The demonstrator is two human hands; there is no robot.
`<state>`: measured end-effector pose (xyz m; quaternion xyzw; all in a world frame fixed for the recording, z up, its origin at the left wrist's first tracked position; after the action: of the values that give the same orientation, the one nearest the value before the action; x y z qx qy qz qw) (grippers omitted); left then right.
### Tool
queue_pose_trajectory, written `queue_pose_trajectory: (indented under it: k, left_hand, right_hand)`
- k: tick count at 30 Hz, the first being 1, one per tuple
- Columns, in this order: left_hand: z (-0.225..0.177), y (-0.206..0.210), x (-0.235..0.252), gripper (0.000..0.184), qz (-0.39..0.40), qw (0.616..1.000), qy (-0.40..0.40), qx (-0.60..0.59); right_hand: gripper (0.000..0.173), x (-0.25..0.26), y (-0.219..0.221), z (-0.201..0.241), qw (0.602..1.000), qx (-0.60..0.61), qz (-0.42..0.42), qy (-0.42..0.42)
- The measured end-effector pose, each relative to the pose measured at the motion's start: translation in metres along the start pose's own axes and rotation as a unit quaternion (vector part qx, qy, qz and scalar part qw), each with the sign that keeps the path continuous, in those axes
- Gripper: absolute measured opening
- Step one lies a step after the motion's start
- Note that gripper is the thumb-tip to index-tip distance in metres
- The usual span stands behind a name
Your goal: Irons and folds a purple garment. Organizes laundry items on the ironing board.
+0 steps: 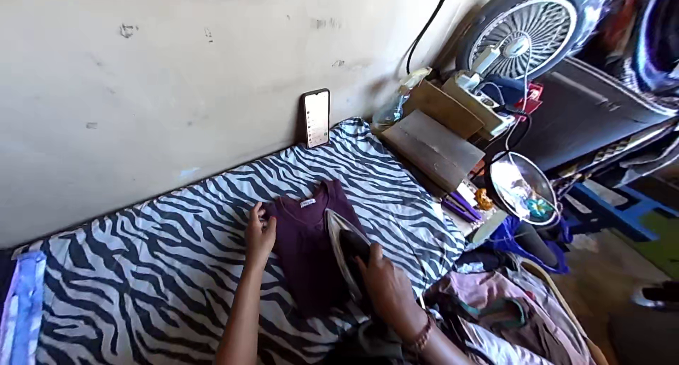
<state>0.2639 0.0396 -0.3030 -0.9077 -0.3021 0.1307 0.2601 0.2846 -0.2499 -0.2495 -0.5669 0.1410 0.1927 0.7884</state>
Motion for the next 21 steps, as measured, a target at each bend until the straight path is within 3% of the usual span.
queue_pose_trajectory:
  k: [3,9,15,18,21]
  left_hand:
    - [0.008,0.000,0.002,0.056,0.008,1.000,-0.014,-0.007]
    - [0.028,-0.009,-0.023,0.053,-0.016,0.996,0.031,-0.083]
    - [0.028,-0.010,-0.054,0.054,-0.058,0.991,0.050,-0.107]
    - [0.033,-0.007,-0.090,0.051,-0.036,0.994,0.026,-0.099]
    - [0.038,0.002,-0.135,0.035,0.028,0.998,-0.035,-0.052]
  right_hand:
    - [0.053,0.005,-0.004,0.005,1.000,0.005,0.005,0.029]
    - [0.052,0.006,-0.013,-0.014,0.999,0.006,-0.009,0.035]
    - [0.055,0.067,-0.040,0.041,1.000,0.011,0.013,-0.008]
    - [0.055,0.096,-0.049,0.064,0.999,0.001,0.012,-0.034]
    - [0.054,0.134,-0.063,0.069,0.998,0.003,-0.021,-0.064]
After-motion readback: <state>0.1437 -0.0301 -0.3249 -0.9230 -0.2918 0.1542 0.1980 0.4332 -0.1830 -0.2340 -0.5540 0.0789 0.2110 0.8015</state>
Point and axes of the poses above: each hand's wrist, its own x-axis towards the middle knuckle, its own y-axis out of the palm, z = x × y, the point moved 10 cm from there along x, towards the middle knuckle, and after that the axes turned 10 degrees about x, right-handed, at the moved point
